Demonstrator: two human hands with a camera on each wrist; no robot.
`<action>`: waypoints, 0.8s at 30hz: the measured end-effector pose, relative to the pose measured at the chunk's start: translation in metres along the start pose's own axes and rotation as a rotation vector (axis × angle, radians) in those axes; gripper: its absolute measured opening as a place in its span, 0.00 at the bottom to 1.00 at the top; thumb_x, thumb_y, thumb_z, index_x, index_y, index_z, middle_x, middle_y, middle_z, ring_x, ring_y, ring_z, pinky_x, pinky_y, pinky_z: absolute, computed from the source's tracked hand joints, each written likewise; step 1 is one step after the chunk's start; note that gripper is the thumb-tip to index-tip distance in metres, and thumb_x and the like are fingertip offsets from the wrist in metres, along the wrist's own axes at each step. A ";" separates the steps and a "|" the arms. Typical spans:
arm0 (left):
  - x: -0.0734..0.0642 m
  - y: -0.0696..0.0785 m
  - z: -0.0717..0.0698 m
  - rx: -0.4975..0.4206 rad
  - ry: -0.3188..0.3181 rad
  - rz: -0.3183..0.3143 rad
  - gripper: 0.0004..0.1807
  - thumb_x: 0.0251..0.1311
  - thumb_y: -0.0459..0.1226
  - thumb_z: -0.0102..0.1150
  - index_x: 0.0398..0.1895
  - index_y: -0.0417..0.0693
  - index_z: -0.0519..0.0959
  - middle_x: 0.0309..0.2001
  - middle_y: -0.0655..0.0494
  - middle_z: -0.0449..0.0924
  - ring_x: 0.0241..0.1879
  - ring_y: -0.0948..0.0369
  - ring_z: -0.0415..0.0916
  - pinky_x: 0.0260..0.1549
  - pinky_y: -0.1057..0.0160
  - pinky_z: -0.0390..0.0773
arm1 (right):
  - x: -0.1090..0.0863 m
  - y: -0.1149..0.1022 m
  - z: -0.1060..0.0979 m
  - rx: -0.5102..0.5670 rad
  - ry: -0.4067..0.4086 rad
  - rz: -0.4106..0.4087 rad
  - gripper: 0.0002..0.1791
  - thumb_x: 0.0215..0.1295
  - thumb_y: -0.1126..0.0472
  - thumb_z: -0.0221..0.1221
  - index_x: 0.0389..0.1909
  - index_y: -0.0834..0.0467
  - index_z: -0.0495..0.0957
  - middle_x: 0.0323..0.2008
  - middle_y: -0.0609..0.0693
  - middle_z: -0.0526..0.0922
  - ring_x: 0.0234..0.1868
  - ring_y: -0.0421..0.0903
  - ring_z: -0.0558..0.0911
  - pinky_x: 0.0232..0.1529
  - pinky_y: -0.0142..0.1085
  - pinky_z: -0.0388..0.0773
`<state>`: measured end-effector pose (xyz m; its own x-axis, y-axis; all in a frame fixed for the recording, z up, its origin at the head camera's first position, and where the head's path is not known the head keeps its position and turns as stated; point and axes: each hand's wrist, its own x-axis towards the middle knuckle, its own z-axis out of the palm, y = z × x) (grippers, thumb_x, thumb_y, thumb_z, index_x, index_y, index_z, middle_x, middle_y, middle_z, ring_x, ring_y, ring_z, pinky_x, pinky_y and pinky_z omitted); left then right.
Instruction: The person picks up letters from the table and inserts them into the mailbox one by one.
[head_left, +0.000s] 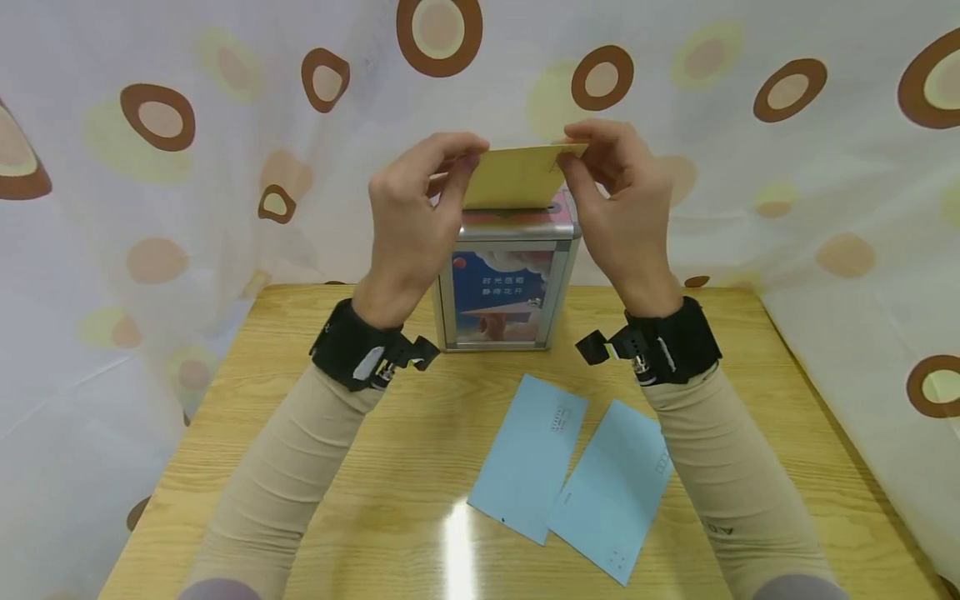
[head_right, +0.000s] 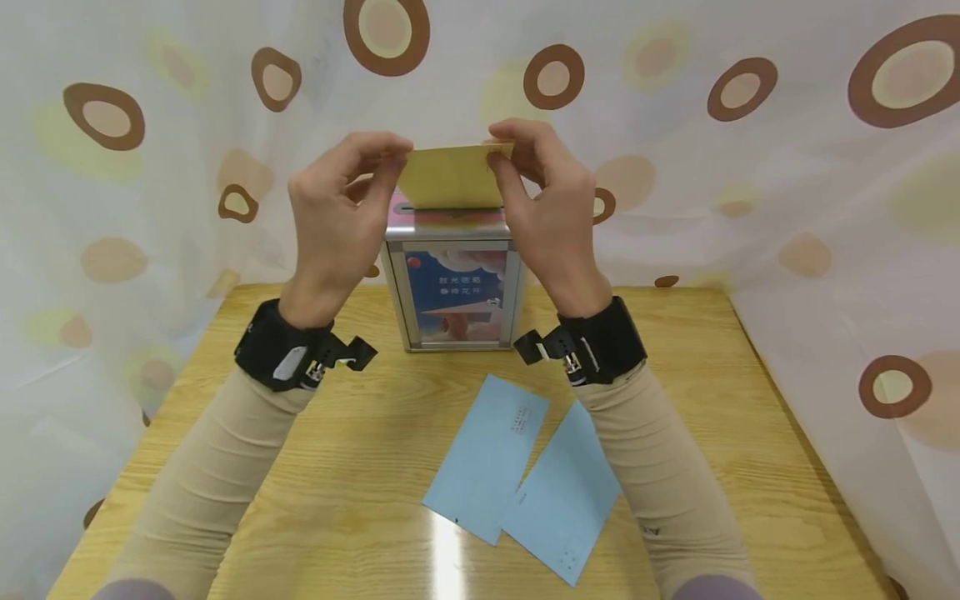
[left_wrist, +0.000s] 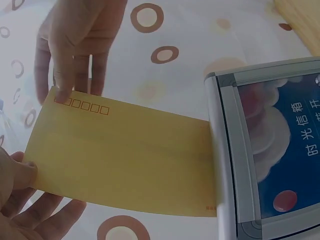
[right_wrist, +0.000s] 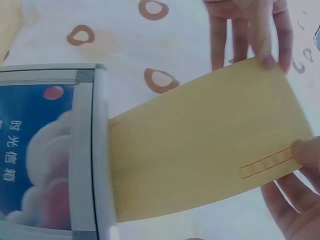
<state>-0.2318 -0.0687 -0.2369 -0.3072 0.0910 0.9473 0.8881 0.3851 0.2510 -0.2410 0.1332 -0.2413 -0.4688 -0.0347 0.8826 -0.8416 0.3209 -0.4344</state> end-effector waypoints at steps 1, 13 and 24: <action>0.000 -0.001 0.000 0.002 -0.003 -0.007 0.08 0.68 0.32 0.55 0.43 0.39 0.83 0.40 0.46 0.86 0.42 0.62 0.82 0.43 0.65 0.83 | 0.001 -0.003 0.000 0.003 0.015 -0.037 0.11 0.65 0.71 0.59 0.48 0.67 0.78 0.37 0.59 0.84 0.37 0.46 0.83 0.44 0.31 0.79; -0.016 -0.018 0.007 0.109 -0.087 -0.104 0.13 0.71 0.30 0.48 0.48 0.41 0.83 0.47 0.46 0.84 0.23 0.61 0.65 0.23 0.63 0.64 | -0.008 0.019 0.005 -0.158 0.052 -0.076 0.07 0.65 0.70 0.60 0.40 0.67 0.83 0.37 0.59 0.86 0.38 0.45 0.84 0.45 0.33 0.83; -0.037 -0.030 0.013 0.092 -0.263 -0.254 0.17 0.67 0.27 0.51 0.58 0.39 0.77 0.58 0.42 0.77 0.23 0.57 0.64 0.25 0.61 0.64 | -0.026 0.039 0.011 -0.248 -0.054 0.067 0.09 0.68 0.68 0.57 0.45 0.61 0.84 0.43 0.57 0.85 0.46 0.47 0.83 0.50 0.39 0.82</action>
<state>-0.2512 -0.0716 -0.2823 -0.6019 0.2099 0.7705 0.7413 0.5058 0.4412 -0.2648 0.1364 -0.2835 -0.5407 -0.0541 0.8395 -0.7200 0.5457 -0.4286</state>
